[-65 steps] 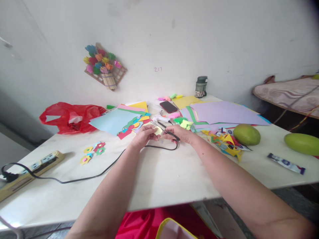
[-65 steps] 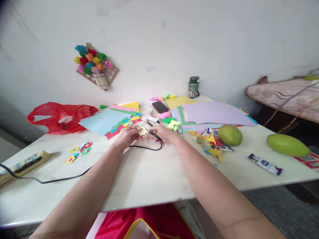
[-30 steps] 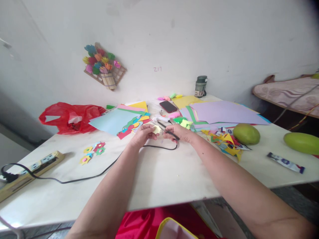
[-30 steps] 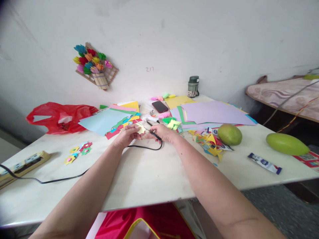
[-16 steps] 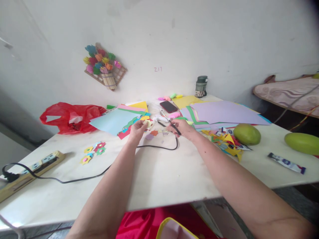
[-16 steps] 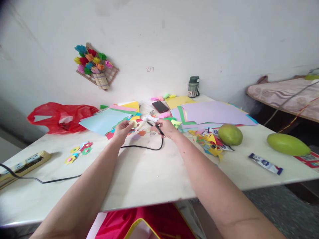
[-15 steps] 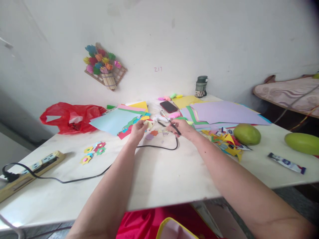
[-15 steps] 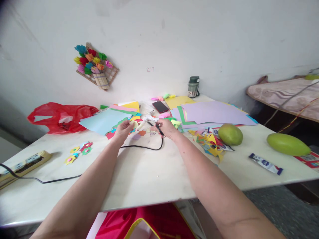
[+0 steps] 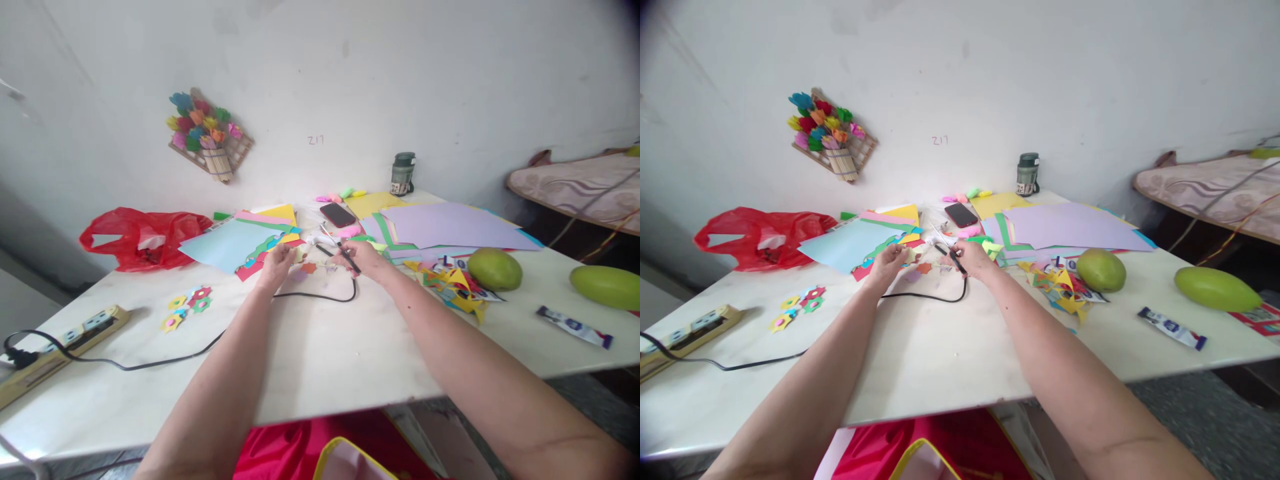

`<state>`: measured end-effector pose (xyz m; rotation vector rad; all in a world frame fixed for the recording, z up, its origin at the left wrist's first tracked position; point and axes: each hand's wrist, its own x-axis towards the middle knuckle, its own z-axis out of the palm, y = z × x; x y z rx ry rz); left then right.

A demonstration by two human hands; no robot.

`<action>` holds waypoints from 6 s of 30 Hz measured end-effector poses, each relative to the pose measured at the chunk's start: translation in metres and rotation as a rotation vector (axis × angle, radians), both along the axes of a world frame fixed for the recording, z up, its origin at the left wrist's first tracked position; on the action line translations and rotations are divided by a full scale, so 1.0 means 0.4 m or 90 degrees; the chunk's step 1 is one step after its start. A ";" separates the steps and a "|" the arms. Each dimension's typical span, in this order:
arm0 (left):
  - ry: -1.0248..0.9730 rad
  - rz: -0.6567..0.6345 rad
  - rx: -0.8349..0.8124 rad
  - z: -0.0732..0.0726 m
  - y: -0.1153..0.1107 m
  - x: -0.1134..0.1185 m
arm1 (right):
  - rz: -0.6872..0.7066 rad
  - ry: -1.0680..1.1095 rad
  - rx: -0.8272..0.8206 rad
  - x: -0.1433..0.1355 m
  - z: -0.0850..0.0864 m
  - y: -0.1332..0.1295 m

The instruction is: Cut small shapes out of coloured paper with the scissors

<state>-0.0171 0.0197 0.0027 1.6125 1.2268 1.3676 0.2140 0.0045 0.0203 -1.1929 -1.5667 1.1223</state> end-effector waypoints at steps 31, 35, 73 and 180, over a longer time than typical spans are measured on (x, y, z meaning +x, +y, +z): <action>-0.254 -0.167 -0.247 0.034 -0.043 0.050 | 0.150 -0.064 -0.051 -0.005 0.004 -0.015; -0.249 -0.183 -0.237 0.033 -0.044 0.054 | 0.164 -0.072 -0.043 -0.005 -0.001 -0.012; -0.266 -0.200 -0.188 0.020 -0.042 0.071 | 0.167 -0.063 -0.079 -0.027 0.019 -0.042; -0.186 -0.292 -0.189 0.027 -0.059 0.076 | 0.038 0.117 0.001 -0.018 0.026 -0.032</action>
